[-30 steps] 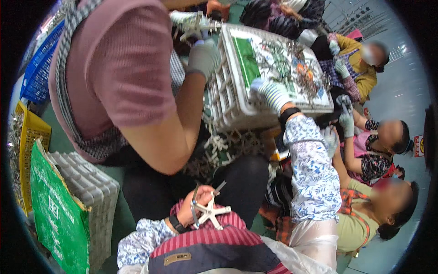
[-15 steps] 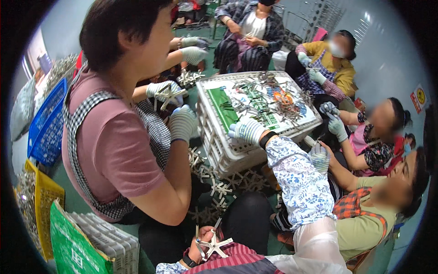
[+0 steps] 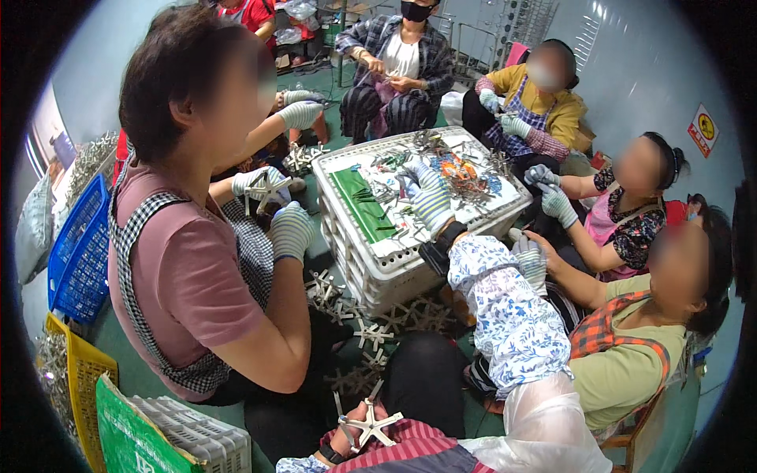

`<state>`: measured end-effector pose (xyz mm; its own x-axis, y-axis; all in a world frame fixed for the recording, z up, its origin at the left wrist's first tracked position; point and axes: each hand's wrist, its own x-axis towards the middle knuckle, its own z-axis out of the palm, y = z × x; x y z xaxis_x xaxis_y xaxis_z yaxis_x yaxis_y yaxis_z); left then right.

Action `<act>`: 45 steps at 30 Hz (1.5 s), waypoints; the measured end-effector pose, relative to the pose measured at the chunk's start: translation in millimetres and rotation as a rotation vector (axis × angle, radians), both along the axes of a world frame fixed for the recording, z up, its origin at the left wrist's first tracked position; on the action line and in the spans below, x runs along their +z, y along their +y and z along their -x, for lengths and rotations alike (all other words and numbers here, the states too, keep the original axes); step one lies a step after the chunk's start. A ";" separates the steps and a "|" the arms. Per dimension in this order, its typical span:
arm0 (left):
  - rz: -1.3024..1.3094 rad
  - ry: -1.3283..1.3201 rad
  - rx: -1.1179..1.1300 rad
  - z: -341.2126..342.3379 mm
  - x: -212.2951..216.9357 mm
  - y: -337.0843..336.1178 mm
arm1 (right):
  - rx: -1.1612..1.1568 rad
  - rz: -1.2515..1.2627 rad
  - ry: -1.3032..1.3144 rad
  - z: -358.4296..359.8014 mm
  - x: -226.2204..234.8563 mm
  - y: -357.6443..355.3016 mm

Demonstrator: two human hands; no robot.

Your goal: Assembling small white plastic components by hand and with a small clipping tool in a factory environment.

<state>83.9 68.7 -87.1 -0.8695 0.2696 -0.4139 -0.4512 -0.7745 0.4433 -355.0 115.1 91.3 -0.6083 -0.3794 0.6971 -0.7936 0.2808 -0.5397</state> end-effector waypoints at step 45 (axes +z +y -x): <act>0.558 0.419 0.393 22.1 81.1 -2.7 | 0.398 0.237 -1.487 -309.8 -27.7 123.8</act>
